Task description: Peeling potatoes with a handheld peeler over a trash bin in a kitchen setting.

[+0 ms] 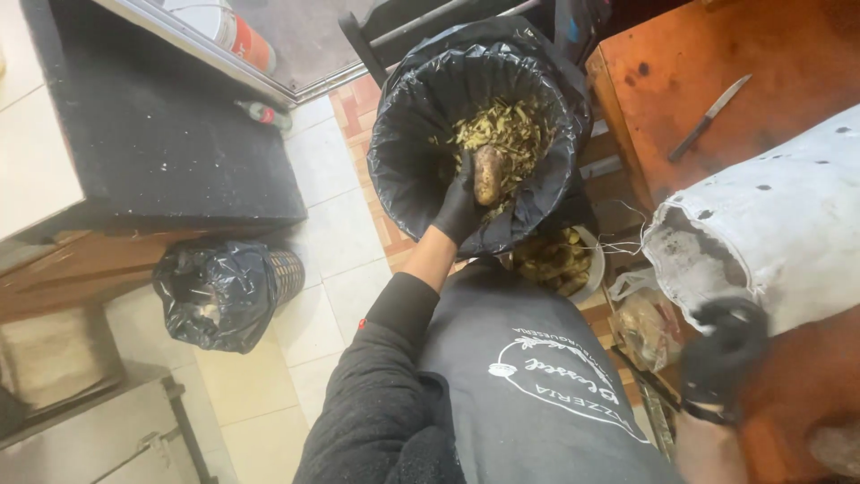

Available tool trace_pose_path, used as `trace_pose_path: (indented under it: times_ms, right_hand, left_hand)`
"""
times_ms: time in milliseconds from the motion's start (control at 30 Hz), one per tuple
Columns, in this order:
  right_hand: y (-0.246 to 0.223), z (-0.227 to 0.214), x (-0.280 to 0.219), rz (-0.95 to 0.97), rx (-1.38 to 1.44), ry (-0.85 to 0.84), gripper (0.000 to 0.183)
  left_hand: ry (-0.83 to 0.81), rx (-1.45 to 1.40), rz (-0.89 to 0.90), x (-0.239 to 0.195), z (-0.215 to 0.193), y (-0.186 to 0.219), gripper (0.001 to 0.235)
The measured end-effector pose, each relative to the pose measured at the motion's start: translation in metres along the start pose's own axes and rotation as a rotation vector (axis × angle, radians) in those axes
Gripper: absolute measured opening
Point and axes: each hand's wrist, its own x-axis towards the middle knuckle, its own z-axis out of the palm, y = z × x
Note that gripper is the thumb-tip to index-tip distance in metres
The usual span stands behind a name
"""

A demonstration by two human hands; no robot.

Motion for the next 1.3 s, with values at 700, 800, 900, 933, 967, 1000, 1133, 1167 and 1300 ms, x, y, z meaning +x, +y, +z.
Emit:
trace_pose_path:
  times_ms: [700, 800, 900, 933, 967, 1000, 1133, 1167, 1300]
  right_hand:
    - [-0.324, 0.148, 0.139, -0.520, 0.072, -0.799, 0.025]
    - [-0.318, 0.175, 0.145, -0.419, 0.087, -0.871, 0.026]
    - [-0.295, 0.191, 0.136, -0.590, -0.091, -0.759, 0.020]
    - [-0.288, 0.191, 0.133, -0.488, 0.003, -0.840, 0.020]
    - [-0.280, 0.190, 0.131, -0.391, 0.095, -0.924, 0.021]
    - [-0.283, 0.176, 0.133, -0.391, 0.093, -0.929, 0.021]
    - [-0.304, 0.144, 0.141, -0.312, 0.282, -0.911, 0.027]
    - [-0.307, 0.134, 0.140, -0.440, 0.289, -0.875, 0.027]
    - [-0.315, 0.143, 0.153, -0.491, 0.146, -0.866, 0.028]
  left_hand:
    - [0.330, -0.090, -0.168, 0.005, -0.076, -0.003, 0.050]
    - [0.225, -0.153, -0.112, -0.005, -0.069, -0.002, 0.051]
    - [0.269, 0.016, -0.198, -0.031, -0.035, 0.014, 0.046]
    - [0.226, -0.028, -0.220, -0.034, -0.027, 0.021, 0.044]
    - [0.185, -0.080, -0.239, -0.037, -0.018, 0.026, 0.042]
    - [0.187, -0.085, -0.241, -0.037, -0.019, 0.027, 0.042]
    - [0.163, -0.101, -0.181, -0.024, -0.035, 0.025, 0.038]
    - [0.155, -0.108, -0.171, -0.021, -0.040, 0.016, 0.036]
    - [0.432, 0.118, -0.205, -0.012, -0.040, 0.004, 0.042]
